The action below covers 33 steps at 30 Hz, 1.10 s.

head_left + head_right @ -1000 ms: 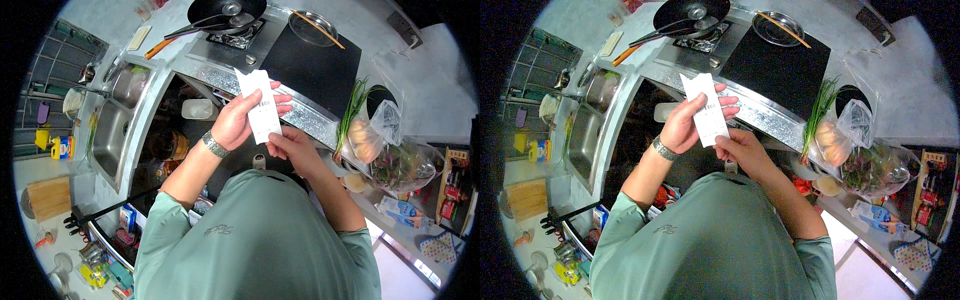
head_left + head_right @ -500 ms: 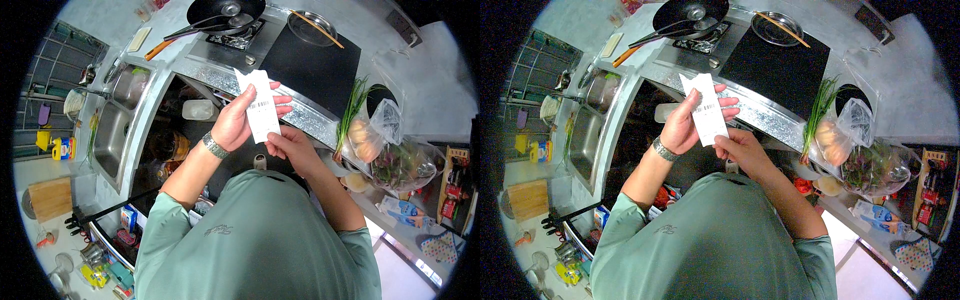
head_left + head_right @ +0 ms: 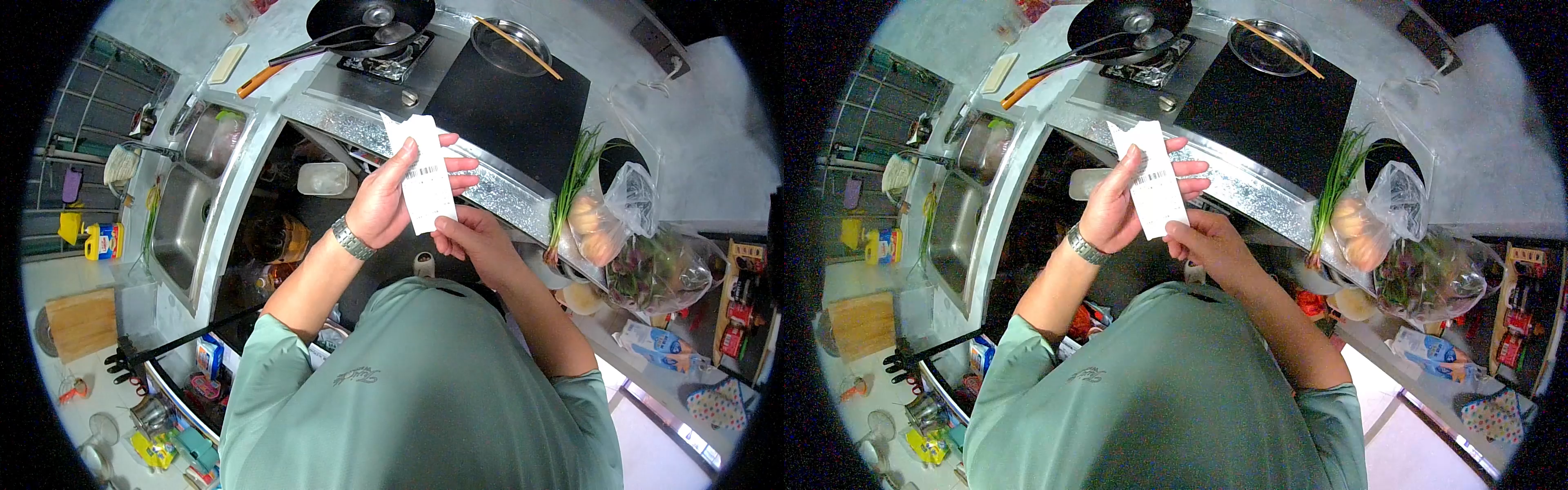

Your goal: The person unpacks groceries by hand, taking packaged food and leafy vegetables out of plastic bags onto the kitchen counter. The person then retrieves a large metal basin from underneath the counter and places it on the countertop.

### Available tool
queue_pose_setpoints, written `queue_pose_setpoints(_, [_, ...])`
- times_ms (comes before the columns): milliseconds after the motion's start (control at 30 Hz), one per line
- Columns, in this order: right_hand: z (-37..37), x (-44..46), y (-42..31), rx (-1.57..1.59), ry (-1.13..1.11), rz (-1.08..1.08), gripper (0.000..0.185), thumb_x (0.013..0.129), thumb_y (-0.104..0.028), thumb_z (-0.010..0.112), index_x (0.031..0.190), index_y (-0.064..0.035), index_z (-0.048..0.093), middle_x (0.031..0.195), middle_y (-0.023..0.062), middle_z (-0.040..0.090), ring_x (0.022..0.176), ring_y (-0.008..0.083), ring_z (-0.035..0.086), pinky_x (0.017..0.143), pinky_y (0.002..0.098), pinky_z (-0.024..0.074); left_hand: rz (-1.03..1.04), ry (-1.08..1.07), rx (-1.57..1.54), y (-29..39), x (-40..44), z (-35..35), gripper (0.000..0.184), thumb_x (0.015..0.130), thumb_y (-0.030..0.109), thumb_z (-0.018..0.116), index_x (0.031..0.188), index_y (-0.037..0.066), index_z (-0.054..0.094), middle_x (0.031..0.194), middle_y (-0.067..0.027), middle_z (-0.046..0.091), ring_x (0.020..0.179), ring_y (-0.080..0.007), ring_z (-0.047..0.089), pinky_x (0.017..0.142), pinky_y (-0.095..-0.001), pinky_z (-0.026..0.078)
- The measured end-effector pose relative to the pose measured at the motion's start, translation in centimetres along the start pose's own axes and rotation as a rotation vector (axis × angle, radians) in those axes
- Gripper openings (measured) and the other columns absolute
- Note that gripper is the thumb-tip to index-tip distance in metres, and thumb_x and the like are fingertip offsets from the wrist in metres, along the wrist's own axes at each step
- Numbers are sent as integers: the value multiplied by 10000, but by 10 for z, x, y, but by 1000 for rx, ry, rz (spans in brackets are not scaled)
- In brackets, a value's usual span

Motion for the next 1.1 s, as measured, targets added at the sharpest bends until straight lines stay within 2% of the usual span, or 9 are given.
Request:
queue_pose_setpoints(300, [2, 0, -2, -3, -17, 0, 194, 921, -240, 545, 823, -79, 591, 692, -36, 539, 596, 26, 449, 528, 177, 318, -2, -4, -5, 0, 0, 0, 636, 966, 489, 313, 1395, 22, 276, 1310, -256, 460, 1194, -374, 487, 1005, -479, 399])
queue_pose_setpoints(567, [2, 2, 1, -21, -24, 20, 199, 922, -238, 539, 816, -77, 587, 682, -39, 530, 585, 26, 437, 525, 177, 315, 17, 4, 12, 0, -1, 0, 576, 979, 430, 324, 1401, 42, 274, 1309, -244, 466, 1165, -347, 519, 982, -466, 425])
queue_pose_setpoints(1100, [2, 5, 1, 4, -17, 21, 227, 900, -261, 559, 804, -61, 607, 695, -23, 561, 603, 42, 489, 524, 181, 357, 18, 9, -14, 1, -2, 1, 582, 975, 437, 339, 1408, 54, 268, 1314, -248, 459, 1174, -358, 511, 989, -463, 422])
Point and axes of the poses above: each hand's wrist, its own x-axis towards the middle knuckle, its own z-axis out of the palm, y = z × x, the point moved 1 cm from there along x, towards the middle knuckle
